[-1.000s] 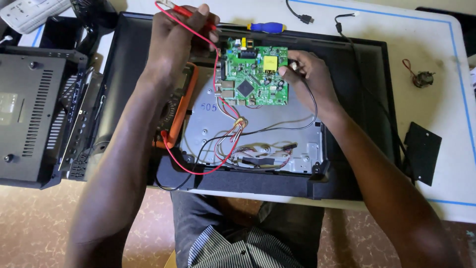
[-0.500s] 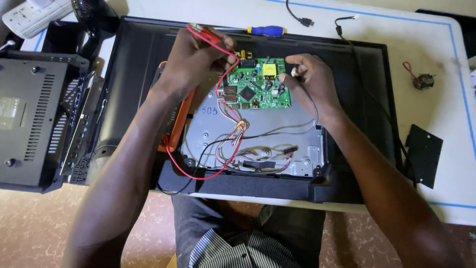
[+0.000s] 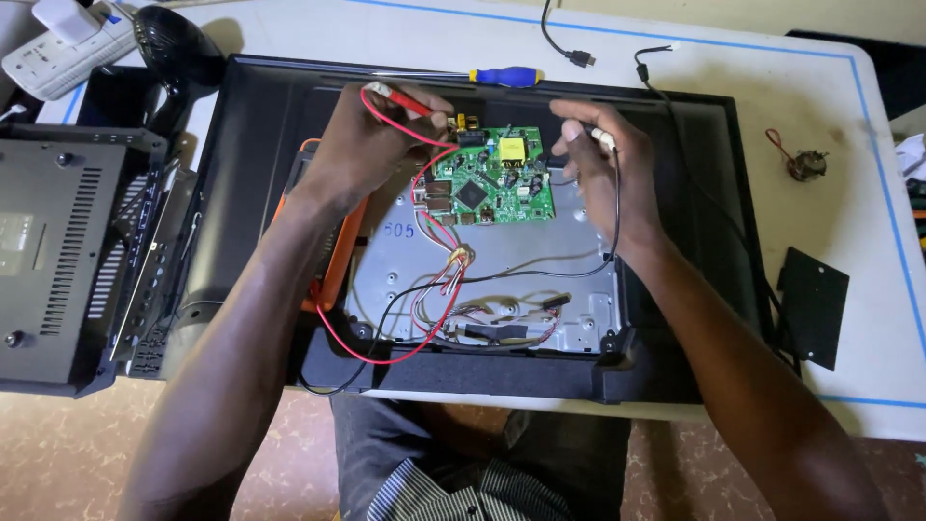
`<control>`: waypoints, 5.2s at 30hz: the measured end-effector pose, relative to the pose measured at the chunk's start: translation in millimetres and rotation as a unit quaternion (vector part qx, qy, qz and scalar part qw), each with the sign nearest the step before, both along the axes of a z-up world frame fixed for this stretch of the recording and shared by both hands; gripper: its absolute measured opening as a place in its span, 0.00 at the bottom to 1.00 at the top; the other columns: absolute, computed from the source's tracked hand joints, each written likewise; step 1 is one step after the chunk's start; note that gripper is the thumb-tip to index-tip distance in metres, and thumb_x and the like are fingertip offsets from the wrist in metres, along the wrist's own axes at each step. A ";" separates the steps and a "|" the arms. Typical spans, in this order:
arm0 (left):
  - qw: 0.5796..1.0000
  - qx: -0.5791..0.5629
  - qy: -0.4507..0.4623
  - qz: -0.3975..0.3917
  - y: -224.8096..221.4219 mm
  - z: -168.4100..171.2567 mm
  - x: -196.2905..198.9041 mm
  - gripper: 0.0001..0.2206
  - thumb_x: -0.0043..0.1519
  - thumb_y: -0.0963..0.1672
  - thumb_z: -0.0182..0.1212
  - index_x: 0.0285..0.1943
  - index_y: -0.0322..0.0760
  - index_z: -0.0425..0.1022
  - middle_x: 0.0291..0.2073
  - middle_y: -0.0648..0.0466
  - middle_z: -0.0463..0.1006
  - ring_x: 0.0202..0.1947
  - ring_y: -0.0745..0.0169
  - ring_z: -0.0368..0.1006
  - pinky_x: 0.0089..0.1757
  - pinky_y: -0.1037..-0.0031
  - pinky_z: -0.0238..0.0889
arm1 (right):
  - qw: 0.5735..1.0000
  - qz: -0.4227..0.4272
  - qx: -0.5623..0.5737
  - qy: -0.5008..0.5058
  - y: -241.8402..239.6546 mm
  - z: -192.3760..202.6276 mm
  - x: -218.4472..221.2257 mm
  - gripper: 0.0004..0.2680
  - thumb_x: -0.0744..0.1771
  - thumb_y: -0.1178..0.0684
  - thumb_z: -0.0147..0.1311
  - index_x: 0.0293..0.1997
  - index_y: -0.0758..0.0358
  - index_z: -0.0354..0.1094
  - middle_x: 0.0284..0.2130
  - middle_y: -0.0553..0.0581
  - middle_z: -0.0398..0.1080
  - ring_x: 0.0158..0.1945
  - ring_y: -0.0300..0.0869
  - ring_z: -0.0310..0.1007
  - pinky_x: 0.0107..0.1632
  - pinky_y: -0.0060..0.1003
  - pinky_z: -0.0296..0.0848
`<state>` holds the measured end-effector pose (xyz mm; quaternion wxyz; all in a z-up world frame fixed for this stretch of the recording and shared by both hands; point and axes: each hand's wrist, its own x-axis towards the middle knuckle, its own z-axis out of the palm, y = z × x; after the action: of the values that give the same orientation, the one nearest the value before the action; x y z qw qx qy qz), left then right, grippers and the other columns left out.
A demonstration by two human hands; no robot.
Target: Troubleshooting a television circuit board by measuring voltages with a digital multimeter.
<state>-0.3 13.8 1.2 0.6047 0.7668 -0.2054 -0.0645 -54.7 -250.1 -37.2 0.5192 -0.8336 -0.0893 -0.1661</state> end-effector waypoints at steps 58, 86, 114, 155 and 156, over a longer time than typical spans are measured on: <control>0.980 0.016 -0.159 -0.119 -13.5 -15.8 1.8 0.02 0.64 0.36 0.64 0.41 0.26 0.80 0.29 0.40 0.78 0.26 0.49 0.73 0.34 0.65 0.64 | 0.980 0.163 0.105 0.038 9.7 -15.9 27.9 0.05 0.71 0.56 0.58 0.45 0.68 0.72 0.31 0.63 0.77 0.38 0.42 0.78 0.48 0.35 0.74; 0.975 0.180 -0.058 -0.116 -10.4 -15.9 -1.0 0.10 0.71 0.46 0.55 0.36 0.41 0.74 0.24 0.59 0.79 0.21 0.72 0.65 0.26 0.75 0.56 | 0.974 0.179 -0.136 0.004 -10.1 6.8 24.9 0.10 0.69 0.53 0.59 0.53 0.66 0.69 0.45 0.59 0.75 0.48 0.44 0.76 0.45 0.36 0.74; 0.973 -0.025 0.021 -0.227 -6.3 10.6 -18.6 0.03 0.60 0.38 0.67 0.41 0.35 0.83 0.29 0.49 0.83 0.32 0.63 0.79 0.40 0.71 0.76 | 0.966 0.229 0.040 0.112 -8.2 20.1 -6.4 0.12 0.69 0.58 0.57 0.58 0.72 0.70 0.46 0.72 0.75 0.53 0.55 0.76 0.58 0.52 0.75; 0.978 -0.018 -0.161 -0.131 -35.5 -23.5 -18.8 0.03 0.61 0.39 0.70 0.41 0.34 0.83 0.27 0.45 0.81 0.28 0.57 0.76 0.35 0.69 0.70 | 0.967 0.227 0.045 0.106 -32.0 0.0 15.2 0.07 0.69 0.61 0.59 0.48 0.77 0.71 0.30 0.71 0.76 0.31 0.48 0.80 0.37 0.39 0.81; 0.977 -0.013 -0.170 -0.132 -35.9 -25.4 -17.5 0.04 0.61 0.39 0.70 0.42 0.34 0.83 0.27 0.45 0.81 0.28 0.55 0.77 0.36 0.68 0.70 | 0.967 0.224 0.058 0.106 -31.9 -1.6 15.6 0.07 0.69 0.61 0.60 0.47 0.78 0.70 0.29 0.70 0.76 0.31 0.47 0.80 0.36 0.39 0.81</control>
<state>-17.8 -22.1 -24.1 0.5573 0.7249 -0.4048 -0.0098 -39.1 -282.0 -38.8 0.5974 -0.7735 -0.2080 0.0391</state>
